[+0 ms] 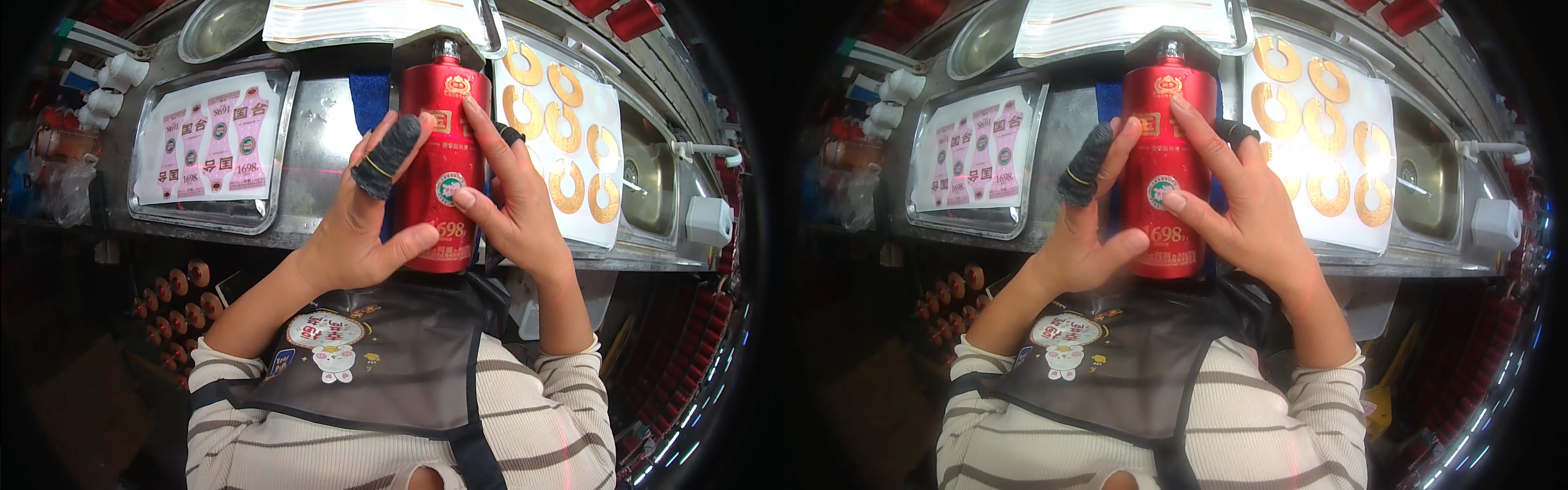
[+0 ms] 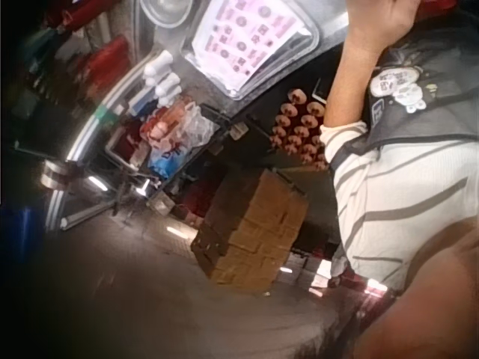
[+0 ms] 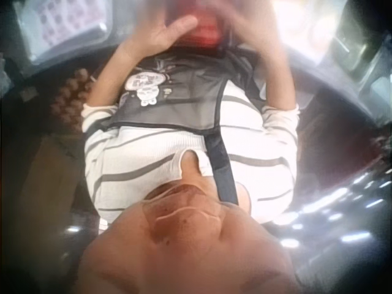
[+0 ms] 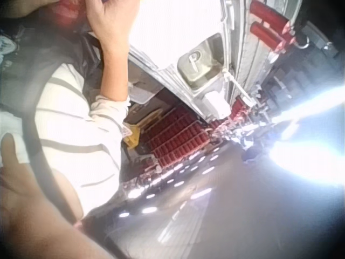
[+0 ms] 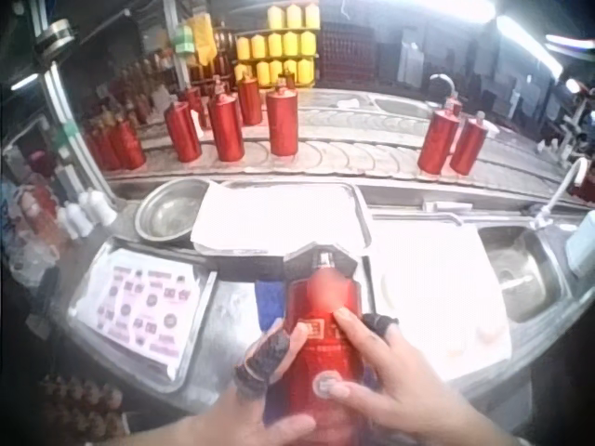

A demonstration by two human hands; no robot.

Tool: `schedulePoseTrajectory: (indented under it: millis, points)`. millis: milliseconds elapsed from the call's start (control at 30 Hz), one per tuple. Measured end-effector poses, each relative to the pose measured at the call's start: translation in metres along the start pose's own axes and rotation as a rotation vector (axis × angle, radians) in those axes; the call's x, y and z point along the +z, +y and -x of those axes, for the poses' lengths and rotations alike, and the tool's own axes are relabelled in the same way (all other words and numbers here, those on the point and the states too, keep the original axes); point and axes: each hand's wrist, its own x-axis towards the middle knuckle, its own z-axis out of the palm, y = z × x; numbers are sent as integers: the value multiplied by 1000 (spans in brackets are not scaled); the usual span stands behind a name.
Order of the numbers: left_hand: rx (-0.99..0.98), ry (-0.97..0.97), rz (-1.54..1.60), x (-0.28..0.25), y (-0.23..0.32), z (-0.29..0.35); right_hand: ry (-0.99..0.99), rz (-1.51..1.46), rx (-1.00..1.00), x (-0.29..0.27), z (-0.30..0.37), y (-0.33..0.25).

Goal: The person applies circular gold labels to red cylindrical bottles. They pick up a bottle, place a label on the neck, smooth it with a cloth, and then place the bottle on a tray. The process is repeated for multiple bottles.

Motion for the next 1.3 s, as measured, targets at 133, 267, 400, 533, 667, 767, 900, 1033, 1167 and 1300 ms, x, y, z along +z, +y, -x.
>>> schedulePoseTrajectory:
  millis: [133, 267, 400, 533, 667, 767, 900, 1033, 1167, 1300]
  points:
    - [-31, -37, 147, -14, -3, -4, 52, -120, -37, 0, 5, 13]
    - [-13, -69, 199, -16, 1, -4, -33, -85, -55, -12, 18, 20]
    - [14, -69, 146, -11, 2, -2, -80, -57, -93, -8, 22, 21]
    - [-6, -84, 133, -11, 0, -1, -93, -50, -103, -4, 22, 26]
    - [8, -88, 158, -12, -3, 0, -101, -124, -63, -5, 23, 26]
    - [20, -98, 142, -11, -3, 0, -143, -214, -32, -6, 24, 27]
    - [42, -93, 114, -10, -3, 1, -149, -197, -70, -5, 22, 28]
    - [24, -102, 86, -12, -2, 0, -170, -191, -103, -5, 21, 32]
    - [22, -78, 105, -10, -3, 1, -207, -230, -55, -6, 20, 29]
    - [-12, -97, 127, -15, 0, -2, -206, -214, -30, -4, 22, 30]
